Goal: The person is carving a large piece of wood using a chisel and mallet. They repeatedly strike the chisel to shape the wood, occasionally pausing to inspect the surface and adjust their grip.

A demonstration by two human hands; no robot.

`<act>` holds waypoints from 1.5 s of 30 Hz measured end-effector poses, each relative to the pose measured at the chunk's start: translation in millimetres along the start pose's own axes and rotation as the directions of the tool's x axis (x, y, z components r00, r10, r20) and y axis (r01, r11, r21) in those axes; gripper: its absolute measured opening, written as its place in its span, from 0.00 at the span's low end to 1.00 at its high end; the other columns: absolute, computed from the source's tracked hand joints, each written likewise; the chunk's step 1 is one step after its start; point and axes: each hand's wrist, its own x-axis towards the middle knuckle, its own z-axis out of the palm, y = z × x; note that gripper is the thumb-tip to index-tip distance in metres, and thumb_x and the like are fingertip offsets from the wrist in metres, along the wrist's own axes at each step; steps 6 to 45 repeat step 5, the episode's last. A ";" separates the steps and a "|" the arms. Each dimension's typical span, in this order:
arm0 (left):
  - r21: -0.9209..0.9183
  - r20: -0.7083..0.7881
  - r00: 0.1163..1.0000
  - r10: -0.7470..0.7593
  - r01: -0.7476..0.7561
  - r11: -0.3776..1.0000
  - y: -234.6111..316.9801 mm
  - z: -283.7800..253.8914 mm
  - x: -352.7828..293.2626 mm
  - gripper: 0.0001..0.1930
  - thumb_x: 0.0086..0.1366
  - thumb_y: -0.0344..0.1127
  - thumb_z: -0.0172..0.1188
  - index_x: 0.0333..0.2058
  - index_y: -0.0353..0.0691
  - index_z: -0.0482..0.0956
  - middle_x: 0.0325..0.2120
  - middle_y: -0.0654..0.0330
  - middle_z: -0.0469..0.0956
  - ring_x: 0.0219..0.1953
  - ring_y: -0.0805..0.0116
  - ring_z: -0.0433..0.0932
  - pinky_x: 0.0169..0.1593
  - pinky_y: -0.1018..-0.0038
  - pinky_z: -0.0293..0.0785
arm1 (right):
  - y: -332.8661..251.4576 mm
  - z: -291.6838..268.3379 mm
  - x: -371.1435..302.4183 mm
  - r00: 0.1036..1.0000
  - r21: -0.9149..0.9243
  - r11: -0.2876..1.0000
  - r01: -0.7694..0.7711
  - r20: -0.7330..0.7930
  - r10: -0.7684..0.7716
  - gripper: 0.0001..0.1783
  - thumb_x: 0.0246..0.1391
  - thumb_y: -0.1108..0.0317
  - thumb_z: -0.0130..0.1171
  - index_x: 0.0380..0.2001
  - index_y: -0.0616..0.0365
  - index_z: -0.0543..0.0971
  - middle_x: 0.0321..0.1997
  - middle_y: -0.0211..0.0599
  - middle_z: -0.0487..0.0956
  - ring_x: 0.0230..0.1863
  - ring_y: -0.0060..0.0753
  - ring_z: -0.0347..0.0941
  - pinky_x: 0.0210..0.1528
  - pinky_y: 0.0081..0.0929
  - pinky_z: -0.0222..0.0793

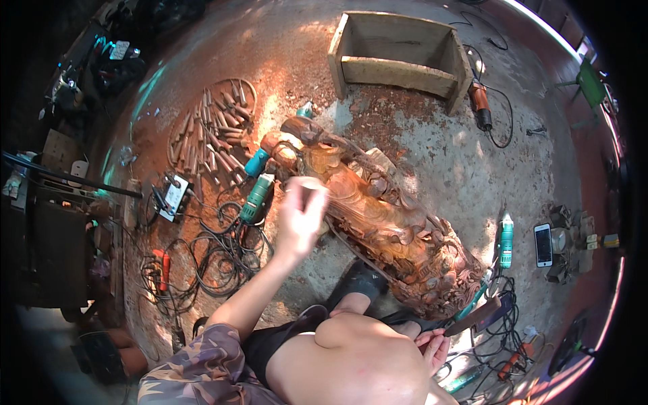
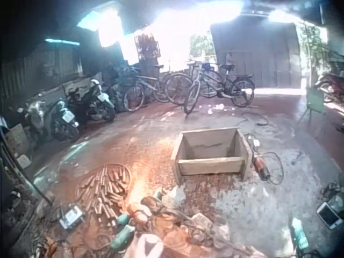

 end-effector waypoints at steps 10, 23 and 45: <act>-0.075 0.648 0.592 0.480 -0.577 0.813 27.6 77.0 -53.7 0.14 0.63 0.37 0.66 0.44 0.41 0.75 0.35 0.53 0.79 0.39 0.55 0.81 0.45 0.63 0.78 | -9.9 8.7 0.1 0.979 -0.064 0.983 0.175 0.113 -0.167 0.14 0.74 0.63 0.44 0.38 0.64 0.72 0.19 0.31 0.67 0.25 0.23 0.62 0.36 0.25 0.63; -0.075 0.648 0.592 0.480 -0.577 0.813 27.6 77.0 -53.7 0.14 0.63 0.37 0.66 0.44 0.41 0.75 0.35 0.53 0.79 0.39 0.55 0.81 0.45 0.63 0.78 | -9.9 8.7 0.1 0.979 -0.064 0.983 0.175 0.113 -0.167 0.14 0.74 0.63 0.44 0.38 0.64 0.72 0.19 0.31 0.67 0.25 0.23 0.62 0.36 0.25 0.63; -0.075 0.648 0.592 0.480 -0.577 0.813 27.6 77.0 -53.7 0.14 0.63 0.37 0.66 0.44 0.41 0.75 0.35 0.53 0.79 0.39 0.55 0.81 0.45 0.63 0.78 | -9.9 8.7 0.1 0.979 -0.064 0.983 0.175 0.113 -0.167 0.14 0.74 0.63 0.44 0.38 0.64 0.72 0.19 0.31 0.67 0.25 0.23 0.62 0.36 0.25 0.63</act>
